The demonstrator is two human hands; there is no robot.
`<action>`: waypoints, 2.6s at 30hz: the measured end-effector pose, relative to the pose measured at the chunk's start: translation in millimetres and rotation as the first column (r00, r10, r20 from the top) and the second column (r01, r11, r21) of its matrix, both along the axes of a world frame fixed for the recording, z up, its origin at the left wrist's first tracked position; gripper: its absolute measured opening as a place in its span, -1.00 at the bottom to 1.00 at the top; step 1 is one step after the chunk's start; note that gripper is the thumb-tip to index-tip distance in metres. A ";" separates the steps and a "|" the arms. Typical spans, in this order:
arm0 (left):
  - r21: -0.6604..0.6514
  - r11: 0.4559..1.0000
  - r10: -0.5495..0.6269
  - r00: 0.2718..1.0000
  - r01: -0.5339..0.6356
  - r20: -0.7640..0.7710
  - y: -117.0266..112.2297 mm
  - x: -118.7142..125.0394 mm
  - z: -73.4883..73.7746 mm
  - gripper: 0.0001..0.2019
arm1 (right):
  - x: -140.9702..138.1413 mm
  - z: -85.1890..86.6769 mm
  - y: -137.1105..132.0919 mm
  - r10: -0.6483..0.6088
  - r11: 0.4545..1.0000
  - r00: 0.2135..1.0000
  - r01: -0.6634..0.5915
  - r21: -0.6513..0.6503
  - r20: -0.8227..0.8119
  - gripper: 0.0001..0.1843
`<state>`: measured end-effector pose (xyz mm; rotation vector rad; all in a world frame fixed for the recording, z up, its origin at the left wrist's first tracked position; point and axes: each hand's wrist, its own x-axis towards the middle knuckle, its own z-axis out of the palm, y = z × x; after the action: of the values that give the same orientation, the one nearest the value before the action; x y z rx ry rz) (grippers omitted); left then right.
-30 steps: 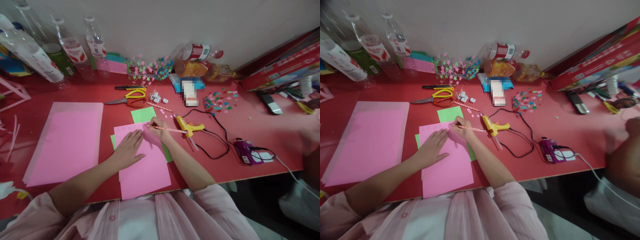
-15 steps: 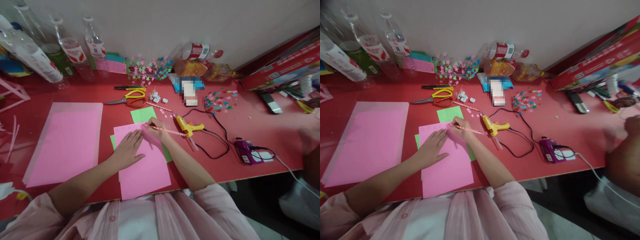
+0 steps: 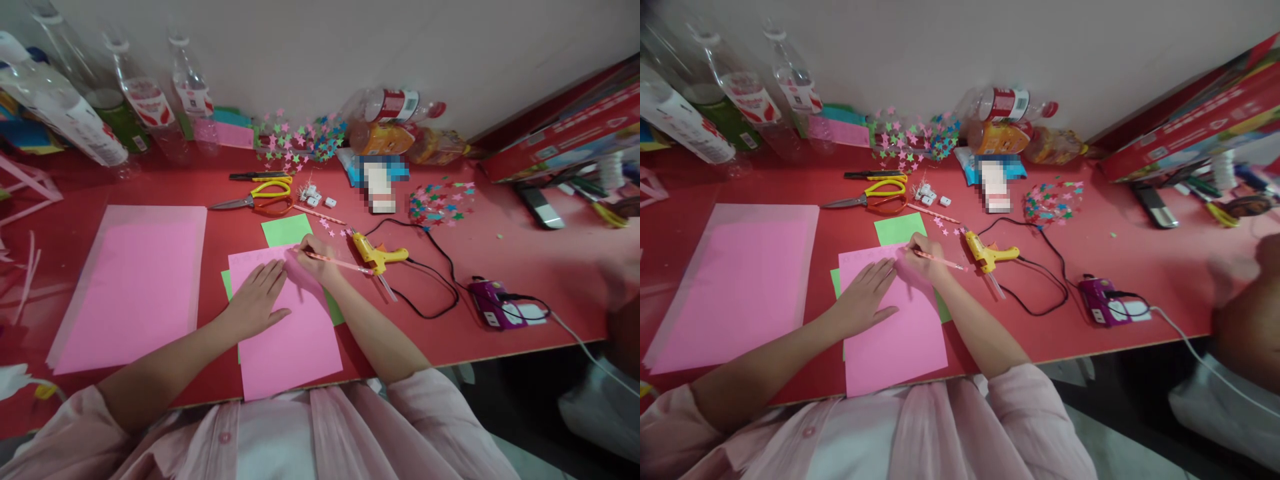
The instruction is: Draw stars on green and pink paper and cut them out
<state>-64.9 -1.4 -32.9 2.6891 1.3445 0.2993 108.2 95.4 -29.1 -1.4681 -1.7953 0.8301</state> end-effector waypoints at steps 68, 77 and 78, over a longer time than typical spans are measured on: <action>-0.040 0.999 -0.024 1.000 0.023 -0.011 1.5 -1.2 3.6 -0.35 | 34.3 22.5 2.1 0.075 0.987 0.967 -0.106 -0.118 -0.242 -0.87; -0.025 0.999 -0.021 1.000 0.021 0.003 0.5 -1.1 1.8 -0.35 | 28.3 17.5 -0.9 0.082 0.989 0.983 -0.100 -0.107 -0.164 -0.78; -0.026 0.999 -0.021 1.000 0.021 0.004 0.5 -1.0 1.6 -0.34 | 28.8 17.7 -1.9 0.078 0.991 0.987 -0.092 -0.098 -0.141 -0.78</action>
<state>-65.9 -0.9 -31.2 2.6782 1.3089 0.2816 137.1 93.6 -11.3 -1.3717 -1.7443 1.0564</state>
